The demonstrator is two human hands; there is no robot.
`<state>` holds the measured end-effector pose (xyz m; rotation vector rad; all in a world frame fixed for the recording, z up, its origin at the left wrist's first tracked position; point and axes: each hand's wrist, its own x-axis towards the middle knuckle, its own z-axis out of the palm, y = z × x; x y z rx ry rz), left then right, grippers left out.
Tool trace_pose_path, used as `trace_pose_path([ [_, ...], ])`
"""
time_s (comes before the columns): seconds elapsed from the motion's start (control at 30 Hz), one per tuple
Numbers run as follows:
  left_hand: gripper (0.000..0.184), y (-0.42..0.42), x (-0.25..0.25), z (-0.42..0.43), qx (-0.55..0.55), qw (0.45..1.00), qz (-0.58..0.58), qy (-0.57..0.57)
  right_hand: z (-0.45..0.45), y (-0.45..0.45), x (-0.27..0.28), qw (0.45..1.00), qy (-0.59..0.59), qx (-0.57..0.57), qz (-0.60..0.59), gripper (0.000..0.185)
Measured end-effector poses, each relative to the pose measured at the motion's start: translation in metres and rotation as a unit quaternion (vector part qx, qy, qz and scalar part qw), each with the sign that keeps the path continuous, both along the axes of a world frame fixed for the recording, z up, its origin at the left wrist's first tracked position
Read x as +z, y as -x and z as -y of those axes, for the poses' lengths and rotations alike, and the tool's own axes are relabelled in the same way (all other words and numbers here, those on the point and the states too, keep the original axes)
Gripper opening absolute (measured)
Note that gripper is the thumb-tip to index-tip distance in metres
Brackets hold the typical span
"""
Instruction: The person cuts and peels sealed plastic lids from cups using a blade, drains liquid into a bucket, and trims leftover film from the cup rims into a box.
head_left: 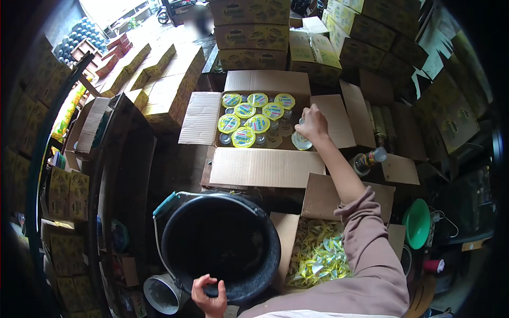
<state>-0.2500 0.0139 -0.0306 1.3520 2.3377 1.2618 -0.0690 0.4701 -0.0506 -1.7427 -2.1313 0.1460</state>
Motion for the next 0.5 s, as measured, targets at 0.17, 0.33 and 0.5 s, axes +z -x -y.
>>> trace_pose_path([
  [0.17,0.031,-0.001,0.003,0.001,-0.018,0.996,0.071,-0.043,0.108,-0.032,0.064,0.954,-0.134,0.062,-0.263,0.032],
  [0.33,0.047,-0.023,0.015,0.001,-0.123,0.915,0.339,-0.183,0.269,-0.031,0.069,0.698,0.025,0.028,-0.716,0.024],
  [0.5,0.062,-0.08,0.024,-0.005,-0.235,0.796,0.551,-0.087,0.416,-0.02,0.057,0.61,0.099,0.037,-0.785,0.02],
])
